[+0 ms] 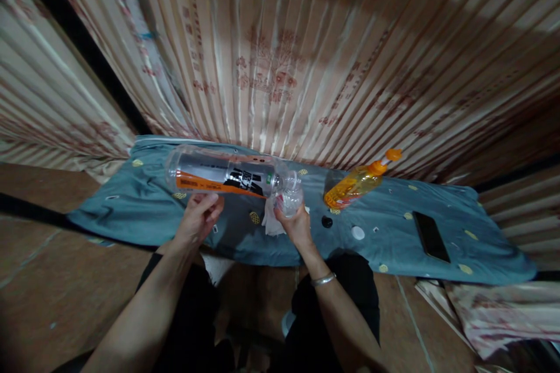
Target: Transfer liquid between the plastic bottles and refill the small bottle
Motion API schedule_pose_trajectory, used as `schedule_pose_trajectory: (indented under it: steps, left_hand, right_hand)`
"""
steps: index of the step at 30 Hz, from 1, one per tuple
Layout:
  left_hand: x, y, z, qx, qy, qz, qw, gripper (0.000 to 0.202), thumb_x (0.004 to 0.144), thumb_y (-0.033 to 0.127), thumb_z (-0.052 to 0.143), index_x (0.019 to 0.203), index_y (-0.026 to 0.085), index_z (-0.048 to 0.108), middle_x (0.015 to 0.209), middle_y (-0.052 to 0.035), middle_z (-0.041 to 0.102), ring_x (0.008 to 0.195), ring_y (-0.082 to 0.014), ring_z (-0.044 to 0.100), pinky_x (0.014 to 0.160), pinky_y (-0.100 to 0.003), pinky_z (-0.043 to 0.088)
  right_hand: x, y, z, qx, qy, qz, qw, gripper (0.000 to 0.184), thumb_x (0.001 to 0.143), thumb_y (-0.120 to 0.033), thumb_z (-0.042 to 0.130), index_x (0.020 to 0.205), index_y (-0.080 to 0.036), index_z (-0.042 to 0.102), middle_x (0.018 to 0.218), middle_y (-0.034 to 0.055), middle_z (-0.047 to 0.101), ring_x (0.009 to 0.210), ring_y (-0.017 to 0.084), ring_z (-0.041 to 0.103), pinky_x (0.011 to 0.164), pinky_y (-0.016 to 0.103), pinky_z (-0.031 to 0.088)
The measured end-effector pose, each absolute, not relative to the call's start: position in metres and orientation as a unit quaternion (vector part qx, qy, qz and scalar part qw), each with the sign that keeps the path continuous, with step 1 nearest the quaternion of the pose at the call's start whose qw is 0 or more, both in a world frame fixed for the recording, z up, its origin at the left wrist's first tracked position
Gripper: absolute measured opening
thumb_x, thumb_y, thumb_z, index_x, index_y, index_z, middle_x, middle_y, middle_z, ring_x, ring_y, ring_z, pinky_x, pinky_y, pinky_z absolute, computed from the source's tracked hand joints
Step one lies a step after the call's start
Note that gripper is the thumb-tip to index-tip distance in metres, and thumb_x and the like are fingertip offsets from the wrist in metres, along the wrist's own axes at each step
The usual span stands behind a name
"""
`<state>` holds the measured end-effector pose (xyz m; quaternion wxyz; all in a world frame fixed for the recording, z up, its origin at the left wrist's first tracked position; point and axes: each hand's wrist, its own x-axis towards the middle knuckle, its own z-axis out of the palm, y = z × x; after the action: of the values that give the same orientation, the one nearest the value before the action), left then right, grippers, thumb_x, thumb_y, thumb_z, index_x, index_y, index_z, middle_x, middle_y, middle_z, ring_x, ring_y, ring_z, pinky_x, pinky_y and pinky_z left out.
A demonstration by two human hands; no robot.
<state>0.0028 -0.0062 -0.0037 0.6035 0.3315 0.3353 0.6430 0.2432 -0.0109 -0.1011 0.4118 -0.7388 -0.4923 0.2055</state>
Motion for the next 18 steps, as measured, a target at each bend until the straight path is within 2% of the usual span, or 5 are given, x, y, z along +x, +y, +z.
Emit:
schedule_pose_trajectory:
  steps: [5,9,18]
  left_hand:
    - [0.0029,-0.0066,-0.0033,0.332,0.331,0.644,0.604,0.046,0.056,0.040,0.096,0.059,0.019,0.055,0.047,0.0087,0.042,0.037,-0.0018,0.029,0.038,-0.016,0.016]
    - [0.0031,-0.0071,-0.0020,0.333,0.330,0.643,0.606,0.049,0.056,0.039,0.096,0.057,0.019,0.051,0.046,0.0094,0.039,0.037,-0.0018,0.029,0.039,-0.016,0.017]
    - [0.0041,-0.0069,-0.0003,0.333,0.326,0.643,0.608,0.044,0.056,0.038,0.097,0.065,0.018,0.059,0.050,0.0085,0.045,0.037,-0.0011,0.028,0.039,-0.016,0.018]
  right_hand:
    - [0.2427,-0.0104,-0.1035,-0.741,-0.487,0.204,0.415,0.067,0.064,-0.059,0.080,0.116,-0.018,0.070,0.106,0.0158,0.084,0.100,0.037,0.080,0.084,0.046,0.063]
    - [0.2435,-0.0097,-0.1045,-0.735,-0.491,0.210,0.418,0.068,0.064,-0.060,0.079,0.115,-0.017,0.070,0.106,0.0174,0.084,0.100,0.038,0.080,0.085,0.047,0.063]
    - [0.2459,-0.0087,-0.1062,-0.736,-0.492,0.213,0.413,0.061,0.064,-0.058,0.078,0.109,-0.018,0.070,0.101,0.0164,0.084,0.096,0.039,0.080,0.082,0.048,0.064]
